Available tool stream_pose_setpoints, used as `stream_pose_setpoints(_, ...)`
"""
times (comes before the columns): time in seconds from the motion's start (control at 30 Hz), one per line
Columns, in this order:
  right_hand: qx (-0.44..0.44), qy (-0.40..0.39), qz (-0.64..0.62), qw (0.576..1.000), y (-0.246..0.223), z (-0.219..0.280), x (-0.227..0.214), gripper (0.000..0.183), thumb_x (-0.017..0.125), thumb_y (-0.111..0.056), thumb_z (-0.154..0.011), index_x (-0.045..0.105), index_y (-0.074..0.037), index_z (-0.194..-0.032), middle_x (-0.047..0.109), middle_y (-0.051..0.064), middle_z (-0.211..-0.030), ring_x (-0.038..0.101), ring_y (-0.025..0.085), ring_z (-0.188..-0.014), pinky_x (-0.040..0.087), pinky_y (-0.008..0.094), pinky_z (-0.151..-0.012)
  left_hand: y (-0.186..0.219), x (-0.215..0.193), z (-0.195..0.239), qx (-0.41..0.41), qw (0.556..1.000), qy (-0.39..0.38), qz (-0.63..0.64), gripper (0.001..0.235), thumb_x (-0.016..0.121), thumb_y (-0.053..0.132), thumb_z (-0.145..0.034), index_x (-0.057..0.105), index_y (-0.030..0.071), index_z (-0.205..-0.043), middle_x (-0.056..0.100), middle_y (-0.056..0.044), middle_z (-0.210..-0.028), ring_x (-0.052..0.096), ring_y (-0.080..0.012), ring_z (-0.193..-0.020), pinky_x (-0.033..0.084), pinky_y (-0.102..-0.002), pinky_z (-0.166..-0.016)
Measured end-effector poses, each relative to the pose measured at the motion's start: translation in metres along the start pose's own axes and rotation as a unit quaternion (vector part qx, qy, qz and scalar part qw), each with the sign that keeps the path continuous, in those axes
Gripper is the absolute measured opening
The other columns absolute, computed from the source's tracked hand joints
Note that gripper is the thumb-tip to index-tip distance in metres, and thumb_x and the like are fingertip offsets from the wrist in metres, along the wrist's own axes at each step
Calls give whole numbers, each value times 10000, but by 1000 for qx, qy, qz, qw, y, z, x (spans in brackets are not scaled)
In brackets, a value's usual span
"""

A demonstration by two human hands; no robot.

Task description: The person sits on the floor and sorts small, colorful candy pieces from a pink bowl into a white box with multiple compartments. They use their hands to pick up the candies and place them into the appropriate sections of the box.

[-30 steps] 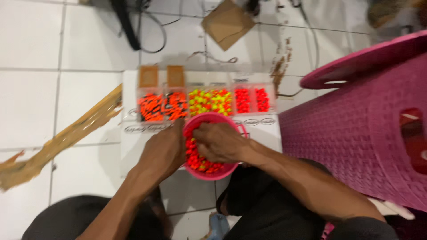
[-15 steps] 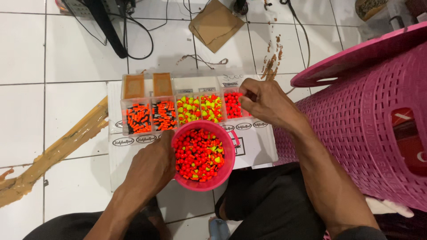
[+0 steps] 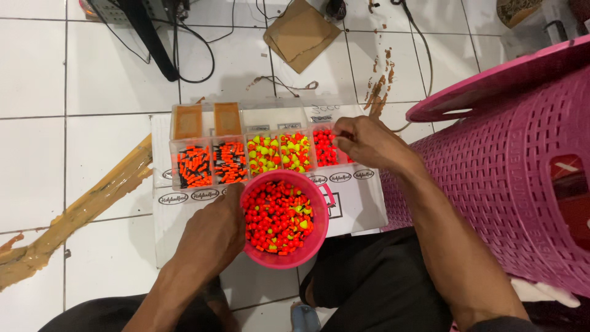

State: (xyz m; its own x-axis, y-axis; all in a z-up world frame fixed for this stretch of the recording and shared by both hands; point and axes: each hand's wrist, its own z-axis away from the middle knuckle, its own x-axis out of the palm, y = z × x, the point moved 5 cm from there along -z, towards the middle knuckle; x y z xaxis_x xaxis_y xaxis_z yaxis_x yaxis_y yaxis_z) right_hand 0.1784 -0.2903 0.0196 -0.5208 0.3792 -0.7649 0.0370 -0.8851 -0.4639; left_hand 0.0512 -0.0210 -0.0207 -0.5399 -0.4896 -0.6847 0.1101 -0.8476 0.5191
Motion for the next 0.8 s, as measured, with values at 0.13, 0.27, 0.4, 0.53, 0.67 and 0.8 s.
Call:
stream_pose_setpoints(0.13,-15,-23,15,1000,9,-7,7,240,506,-188,-1009,486,-135,-775,473,2,-693,434,170,-653,326,365,-613,0,1,-1,12,1000,13,3,239,431,150,-941,458,147,-1178,699,-172,-990,664,-493,-796,455,-590,-621)
stream_pose_setpoints(0.27,-8,-25,3,1000,10,-10,9,233,527,-211,-1028,529,-133,-809,495,1,-709,453,166,-674,346,355,-630,-1,2,0,3,1000,2,0,252,434,146,-942,442,150,-1194,692,-155,-995,662,-486,-792,456,-582,-619)
stream_pose_setpoints(0.4,46,-32,96,994,-11,-2,9,267,462,-233,-1033,508,-116,-798,615,71,-800,540,226,-732,382,406,-675,-2,3,-1,13,1000,9,-10,218,440,119,-926,438,136,-1143,681,-152,-976,649,-481,-769,448,-567,-599)
stream_pose_setpoints(0.53,-1,-47,196,980,13,-24,36,267,422,-263,-1042,542,-88,-881,677,138,-894,608,343,-776,421,494,-669,-2,4,-2,11,1000,7,-7,207,431,162,-942,430,150,-1149,686,-156,-1000,653,-506,-778,453,-585,-617)
stream_pose_setpoints(0.67,29,-67,215,974,8,-23,39,317,432,-293,-1071,562,-106,-849,658,108,-851,606,315,-779,451,478,-689,-1,3,-3,11,1000,8,-6,267,483,179,-931,457,171,-1197,693,-134,-1053,666,-486,-840,457,-584,-633)
stream_pose_setpoints(0.8,18,8,185,982,-3,-18,22,343,393,-260,-1084,546,-75,-839,663,144,-803,609,337,-682,463,502,-682,0,1,-2,-2,1000,6,-5,273,461,187,-944,465,181,-1216,706,-155,-1021,660,-506,-841,462,-591,-656)
